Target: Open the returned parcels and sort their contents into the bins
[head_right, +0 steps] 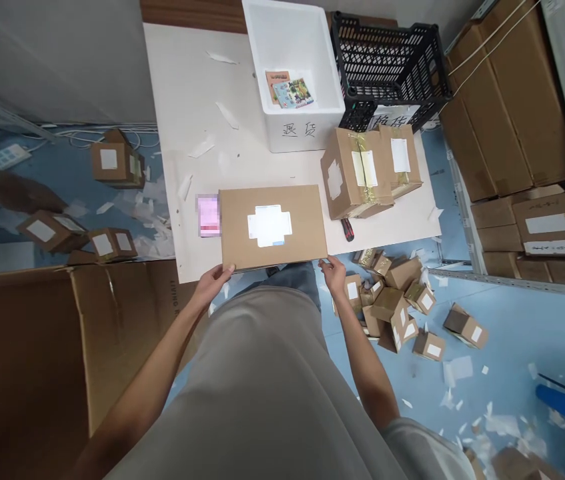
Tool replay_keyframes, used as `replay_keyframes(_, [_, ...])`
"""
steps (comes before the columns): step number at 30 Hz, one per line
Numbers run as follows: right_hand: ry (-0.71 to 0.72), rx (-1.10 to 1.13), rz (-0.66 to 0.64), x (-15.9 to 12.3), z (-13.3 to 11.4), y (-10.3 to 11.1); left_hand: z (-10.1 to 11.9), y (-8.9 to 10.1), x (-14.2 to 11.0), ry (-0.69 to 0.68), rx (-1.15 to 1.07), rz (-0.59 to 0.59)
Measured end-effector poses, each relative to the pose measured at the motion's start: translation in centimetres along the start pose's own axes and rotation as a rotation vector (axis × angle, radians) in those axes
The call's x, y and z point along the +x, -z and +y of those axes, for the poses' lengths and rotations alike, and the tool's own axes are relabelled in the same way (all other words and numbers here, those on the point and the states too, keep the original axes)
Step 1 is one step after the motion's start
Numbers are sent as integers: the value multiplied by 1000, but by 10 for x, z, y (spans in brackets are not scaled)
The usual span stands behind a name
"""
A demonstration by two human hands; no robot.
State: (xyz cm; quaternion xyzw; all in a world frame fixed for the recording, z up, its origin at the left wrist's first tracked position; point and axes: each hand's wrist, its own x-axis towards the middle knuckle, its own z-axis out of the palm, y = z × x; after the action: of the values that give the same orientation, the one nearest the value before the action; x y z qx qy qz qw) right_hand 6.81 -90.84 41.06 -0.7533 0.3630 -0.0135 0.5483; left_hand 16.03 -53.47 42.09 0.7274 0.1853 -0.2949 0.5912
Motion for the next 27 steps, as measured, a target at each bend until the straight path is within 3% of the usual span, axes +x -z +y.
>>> replay_keyframes(4, [198,-2,101,7,-42,14,32,10,-2,-209,26,149])
replay_keyframes(7, [300,-25,182,30,-85,22,72,18,6,-429,75,302])
replay_keyframes(9, [349,-54,192,49,-109,24,95,21,13,-541,120,342])
replay_keyframes(12, [388,-101,183,72,-129,26,111,20,21,-547,136,341])
replay_keyframes(19, [326,-150,140,89,-118,18,103,10,16,-422,178,367])
replay_keyframes(23, [282,-127,95,78,-108,6,104,18,10,-425,204,385])
replay_keyframes(27, [291,-82,37,62,-104,-2,102,29,10,-341,244,383])
